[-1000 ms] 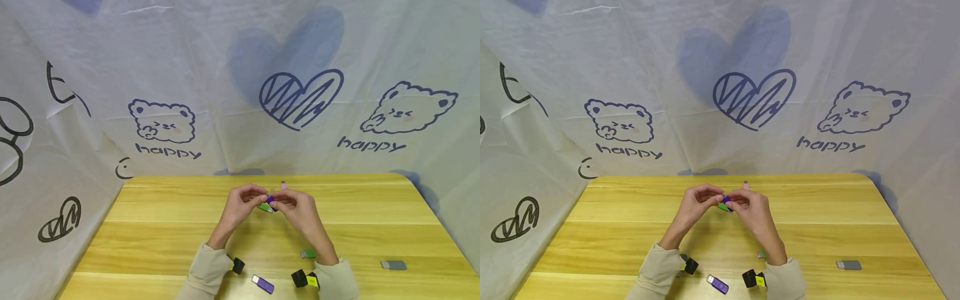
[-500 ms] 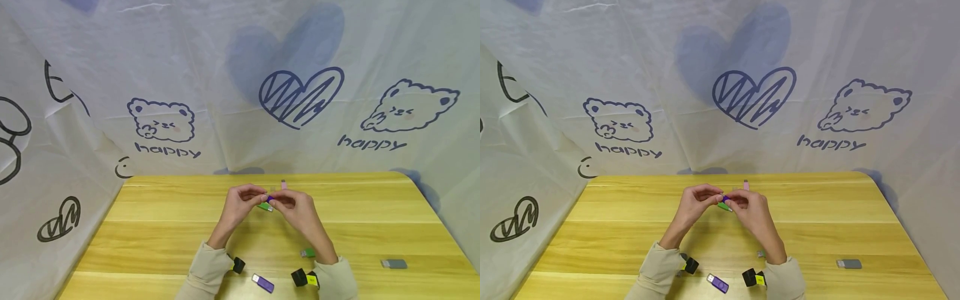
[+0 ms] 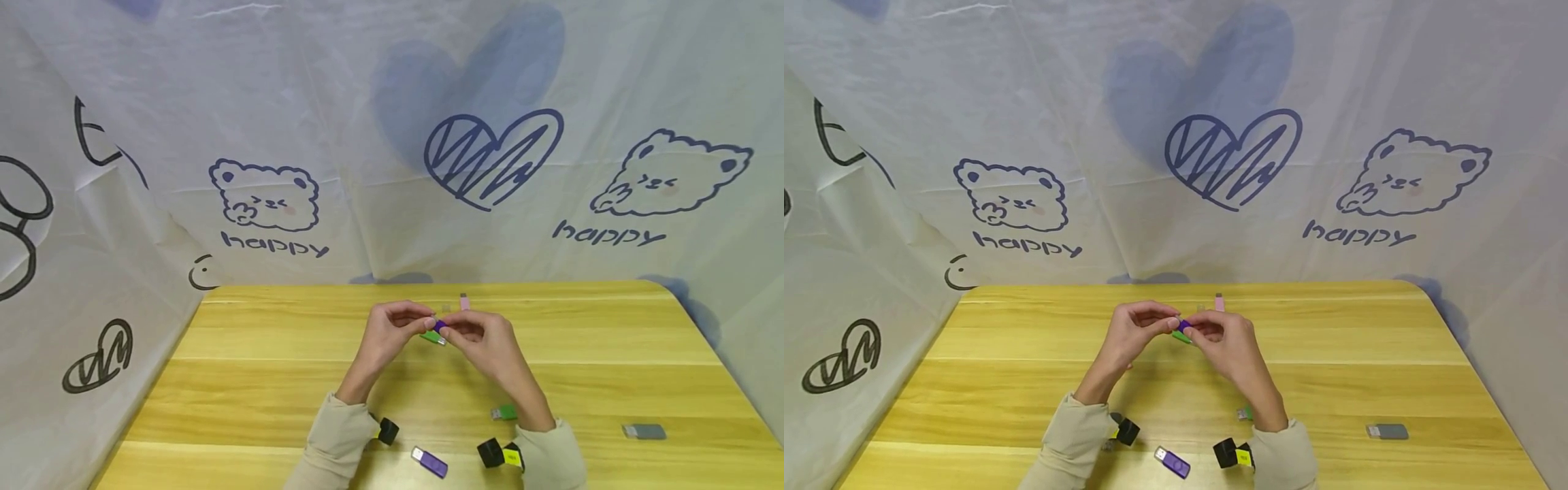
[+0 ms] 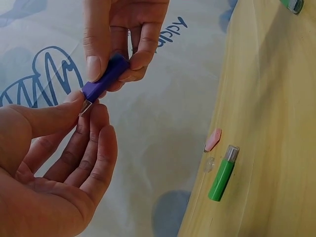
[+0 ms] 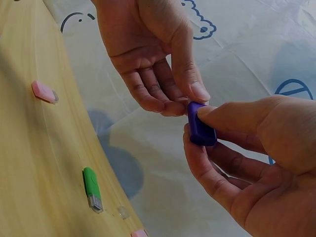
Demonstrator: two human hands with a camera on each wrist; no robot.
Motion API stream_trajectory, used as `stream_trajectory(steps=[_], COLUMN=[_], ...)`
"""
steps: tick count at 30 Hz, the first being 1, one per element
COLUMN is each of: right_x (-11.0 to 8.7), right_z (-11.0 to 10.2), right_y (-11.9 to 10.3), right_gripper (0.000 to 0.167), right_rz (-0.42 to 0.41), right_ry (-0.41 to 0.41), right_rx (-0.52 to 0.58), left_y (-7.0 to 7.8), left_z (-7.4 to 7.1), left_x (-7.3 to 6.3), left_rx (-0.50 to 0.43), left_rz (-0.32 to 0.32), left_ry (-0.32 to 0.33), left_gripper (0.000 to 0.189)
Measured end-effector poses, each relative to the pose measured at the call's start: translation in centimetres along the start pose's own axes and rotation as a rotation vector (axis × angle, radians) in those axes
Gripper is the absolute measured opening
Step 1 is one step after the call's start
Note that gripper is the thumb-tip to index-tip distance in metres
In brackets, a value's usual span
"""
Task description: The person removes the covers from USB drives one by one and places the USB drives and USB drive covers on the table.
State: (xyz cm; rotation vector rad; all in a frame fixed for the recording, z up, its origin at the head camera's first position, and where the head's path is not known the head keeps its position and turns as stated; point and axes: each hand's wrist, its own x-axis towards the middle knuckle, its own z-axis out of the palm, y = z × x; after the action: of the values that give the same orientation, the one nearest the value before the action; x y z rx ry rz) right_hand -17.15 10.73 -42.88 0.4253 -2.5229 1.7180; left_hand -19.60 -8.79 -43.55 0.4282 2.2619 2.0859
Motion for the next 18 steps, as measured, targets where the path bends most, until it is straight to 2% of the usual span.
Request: stream_trajectory(steps=[7,13,18], right_x=[0.0,-0.2,-0.2], right_z=[-0.2,-1.1,-1.5], right_y=[-0.1,0.3,0.6], right_gripper=[0.014,0.012,0.013], right_rz=[0.012,0.045,0.035], right_ry=[-0.013,0.001,-0.005], right_rx=[-0.036,-0.061,-0.037], left_y=[-0.1,0.4,0.3], left_z=[-0.6,-2.4,-2.6], left_x=[0.0,-0.2,0.0], left_rx=[-0.016,-0.071,-0.052], left_rz=[0.004,0.066,0.043], left_ry=[0.005,0.124,0.069], left_gripper=[0.018,0.013,0.016])
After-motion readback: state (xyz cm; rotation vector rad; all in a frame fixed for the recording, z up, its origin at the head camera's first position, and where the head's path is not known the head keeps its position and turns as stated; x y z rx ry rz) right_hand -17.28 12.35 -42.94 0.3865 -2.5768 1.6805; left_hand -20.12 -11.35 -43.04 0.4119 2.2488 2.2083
